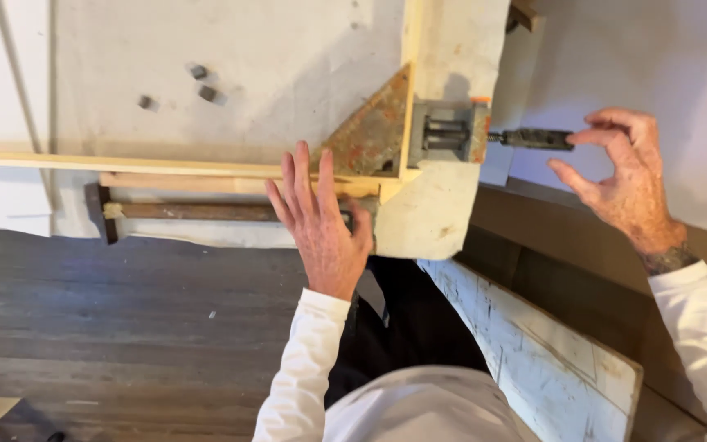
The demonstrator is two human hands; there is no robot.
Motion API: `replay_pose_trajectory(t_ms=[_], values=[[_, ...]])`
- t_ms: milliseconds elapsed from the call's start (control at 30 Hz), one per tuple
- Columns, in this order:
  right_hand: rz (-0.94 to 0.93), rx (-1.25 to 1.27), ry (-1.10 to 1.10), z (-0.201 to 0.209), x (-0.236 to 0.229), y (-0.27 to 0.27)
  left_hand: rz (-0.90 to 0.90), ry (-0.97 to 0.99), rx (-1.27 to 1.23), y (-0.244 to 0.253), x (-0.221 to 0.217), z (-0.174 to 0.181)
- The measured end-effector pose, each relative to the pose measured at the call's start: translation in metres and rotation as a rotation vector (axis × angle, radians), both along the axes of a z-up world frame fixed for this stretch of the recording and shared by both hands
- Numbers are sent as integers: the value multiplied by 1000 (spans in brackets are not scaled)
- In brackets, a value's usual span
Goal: The person applies wood glue to the end of a wooden molding piece, then joins it to another piece at a right angle using a speed square and clamps. They insert a small metal corner brace and tap it in with a hammer, then remove the clamps and inspect the assembled corner.
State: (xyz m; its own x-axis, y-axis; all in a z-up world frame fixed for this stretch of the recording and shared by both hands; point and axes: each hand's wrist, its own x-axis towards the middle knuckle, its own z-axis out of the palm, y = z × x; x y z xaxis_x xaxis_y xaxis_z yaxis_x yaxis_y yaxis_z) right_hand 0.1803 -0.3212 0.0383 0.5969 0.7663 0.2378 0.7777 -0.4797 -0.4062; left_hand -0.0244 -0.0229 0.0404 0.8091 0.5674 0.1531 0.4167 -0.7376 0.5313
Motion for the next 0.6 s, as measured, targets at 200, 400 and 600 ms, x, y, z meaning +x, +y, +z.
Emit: replay_pose_trajectory(t_ms=[200,400,600], values=[[-79,43,86,1,-5,-7,-152,34,-162,18,28,15],[-92,8,147,2,-2,6,-286,266,-118,36,54,2],[-95,-3,175,4,4,18,-186,45,-220,75,64,21]])
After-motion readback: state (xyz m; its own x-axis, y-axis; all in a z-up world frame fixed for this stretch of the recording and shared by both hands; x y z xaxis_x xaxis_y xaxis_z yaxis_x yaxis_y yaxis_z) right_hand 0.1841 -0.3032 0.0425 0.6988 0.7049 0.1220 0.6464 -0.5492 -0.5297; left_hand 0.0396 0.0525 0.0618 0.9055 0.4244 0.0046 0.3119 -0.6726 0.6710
